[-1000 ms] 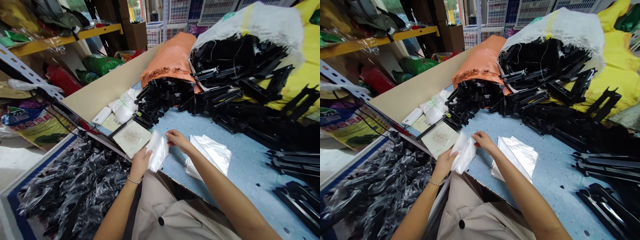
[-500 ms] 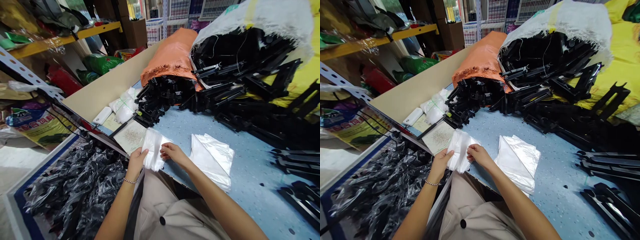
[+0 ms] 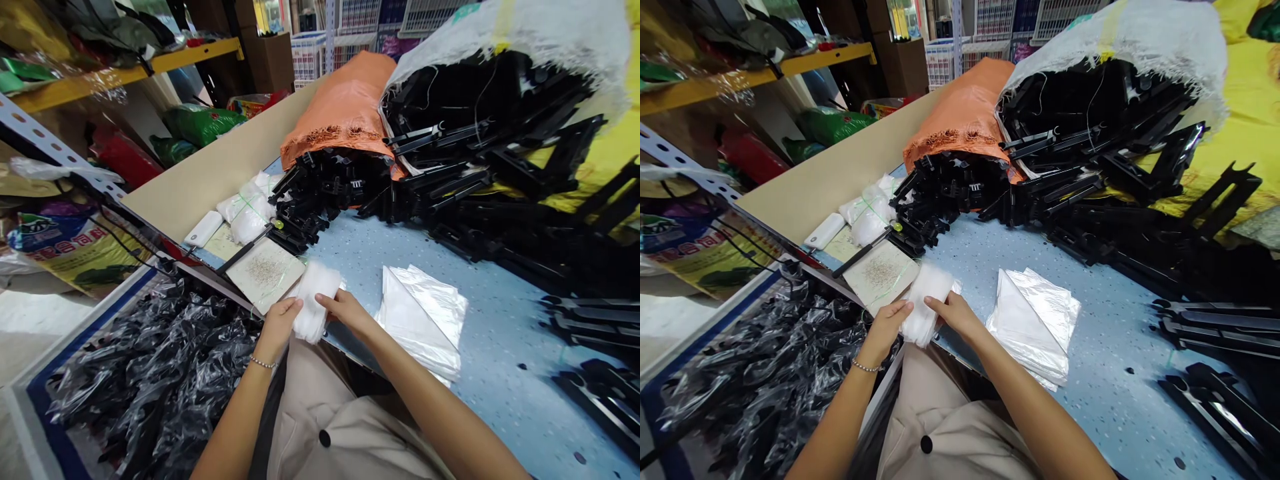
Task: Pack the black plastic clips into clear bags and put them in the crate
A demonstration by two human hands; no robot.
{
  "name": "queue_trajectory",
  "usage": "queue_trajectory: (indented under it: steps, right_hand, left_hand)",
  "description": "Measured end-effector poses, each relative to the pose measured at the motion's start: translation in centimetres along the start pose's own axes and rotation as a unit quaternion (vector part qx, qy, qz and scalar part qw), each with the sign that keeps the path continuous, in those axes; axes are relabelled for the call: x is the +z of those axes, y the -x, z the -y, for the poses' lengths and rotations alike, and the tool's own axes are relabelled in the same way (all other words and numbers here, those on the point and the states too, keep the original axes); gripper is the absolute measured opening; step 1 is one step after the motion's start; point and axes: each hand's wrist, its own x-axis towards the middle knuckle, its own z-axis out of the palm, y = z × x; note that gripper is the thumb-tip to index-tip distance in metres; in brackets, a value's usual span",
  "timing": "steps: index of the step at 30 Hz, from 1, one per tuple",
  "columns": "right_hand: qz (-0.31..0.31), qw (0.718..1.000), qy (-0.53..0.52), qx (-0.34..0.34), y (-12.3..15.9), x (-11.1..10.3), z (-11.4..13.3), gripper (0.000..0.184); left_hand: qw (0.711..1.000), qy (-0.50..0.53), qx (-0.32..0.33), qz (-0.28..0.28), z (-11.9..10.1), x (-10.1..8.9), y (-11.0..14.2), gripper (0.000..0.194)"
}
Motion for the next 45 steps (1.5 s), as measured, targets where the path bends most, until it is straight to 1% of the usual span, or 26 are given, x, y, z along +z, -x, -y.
queue_trajectory:
  steps: [4, 7, 10, 13, 15, 17, 18, 20, 21, 22, 24, 26, 28, 29, 32, 34, 36, 37, 39, 41, 42, 43, 45]
  right_hand:
    - [-0.015, 0.999, -0.037, 0.009, -0.2, -0.3, -0.6, 0.034]
    - [-0.01, 0.998, -0.065, 0.015, -0.2, -0.4, -0.9, 0.029]
    - [-0.005, 0.996, -0.089, 0.018, -0.1, -0.5, -0.9, 0.029]
    - [-0.006, 0.994, -0.103, 0.018, -0.1, -0.6, -1.0, 0.032]
    - [-0.01, 0.992, -0.12, 0.021, -0.1, -0.6, -1.2, 0.033]
    - [-0.014, 0.99, -0.136, 0.025, -0.3, -0.7, -1.4, 0.033]
    - [-0.015, 0.989, -0.141, 0.028, -0.4, -0.7, -1.6, 0.032]
    - [-0.012, 0.989, -0.147, 0.035, -0.5, -0.8, -1.8, 0.031]
    - [-0.009, 0.988, -0.151, 0.038, -0.5, -0.9, -1.9, 0.031]
    - [-0.004, 0.987, -0.156, 0.041, -0.5, -1.0, -1.9, 0.031]
    - [0.006, 0.985, -0.167, 0.048, -0.4, -1.2, -1.7, 0.034]
    - [0.016, 0.982, -0.178, 0.055, -0.4, -1.4, -1.5, 0.034]
    - [0.024, 0.98, -0.186, 0.062, -0.3, -1.7, -1.3, 0.033]
    - [0.027, 0.979, -0.189, 0.065, -0.3, -1.7, -1.3, 0.033]
    - [0.033, 0.978, -0.196, 0.071, -0.4, -1.9, -1.3, 0.031]
    - [0.035, 0.977, -0.198, 0.075, -0.5, -2.0, -1.3, 0.029]
    - [0.036, 0.976, -0.199, 0.079, -0.6, -2.0, -1.4, 0.029]
    - [0.035, 0.976, -0.199, 0.081, -0.6, -2.0, -1.4, 0.028]
    - [0.031, 0.976, -0.198, 0.084, -0.6, -2.0, -1.3, 0.028]
    - [0.025, 0.977, -0.196, 0.085, -0.6, -2.1, -1.2, 0.028]
    - [0.021, 0.977, -0.195, 0.085, -0.6, -2.1, -1.2, 0.028]
    - [0.017, 0.977, -0.194, 0.084, -0.6, -2.1, -1.2, 0.027]
    - [0.007, 0.979, -0.189, 0.079, -0.5, -2.1, -1.1, 0.026]
  left_hand:
    - [1.0, 0.012, -0.001, -0.013, -0.1, -0.1, 0.0, 0.036]
    - [1.0, 0.022, -0.005, -0.02, -0.1, -0.1, 0.0, 0.034]
    - [0.999, 0.034, -0.011, -0.029, 0.0, 0.0, -0.1, 0.033]
    - [1.0, 0.008, 0.003, -0.024, 0.0, 0.0, -0.2, 0.035]
    - [0.998, -0.047, 0.033, -0.029, -0.2, 0.3, 0.1, 0.038]
    - [0.985, -0.148, 0.07, -0.058, -0.5, 0.9, 0.5, 0.046]
    - [0.971, -0.212, 0.085, -0.076, -0.6, 1.4, 0.8, 0.055]
    - [0.931, -0.336, 0.109, -0.096, -0.9, 2.3, 1.3, 0.079]
    - [0.911, -0.382, 0.117, -0.098, -0.9, 2.6, 1.4, 0.086]
    - [0.896, -0.414, 0.124, -0.098, -1.0, 2.8, 1.4, 0.088]
    - [0.881, -0.438, 0.148, -0.101, -1.0, 2.8, 1.2, 0.083]
    - [0.876, -0.433, 0.189, -0.102, -0.9, 2.3, 0.8, 0.078]
    - [0.866, -0.434, 0.228, -0.094, -0.7, 1.8, 0.5, 0.066]
    - [0.86, -0.443, 0.237, -0.087, -0.6, 1.7, 0.5, 0.058]
    - [0.843, -0.485, 0.214, -0.089, -0.5, 2.1, 0.7, 0.033]
    - [0.835, -0.502, 0.2, -0.104, -0.5, 2.6, 0.7, 0.028]
    - [0.837, -0.499, 0.191, -0.119, -0.6, 2.9, 0.5, 0.022]
    - [0.844, -0.487, 0.186, -0.124, -0.6, 2.8, 0.2, 0.016]
    - [0.875, -0.433, 0.167, -0.137, -0.9, 2.4, -0.3, 0.009]
    - [0.91, -0.36, 0.138, -0.152, -1.1, 1.6, -0.7, 0.007]
    - [0.922, -0.33, 0.125, -0.159, -1.2, 1.2, -0.9, 0.007]
    - [0.93, -0.309, 0.116, -0.164, -1.4, 0.8, -0.9, 0.008]
    - [0.934, -0.291, 0.11, -0.176, -1.8, 0.0, -0.9, 0.01]
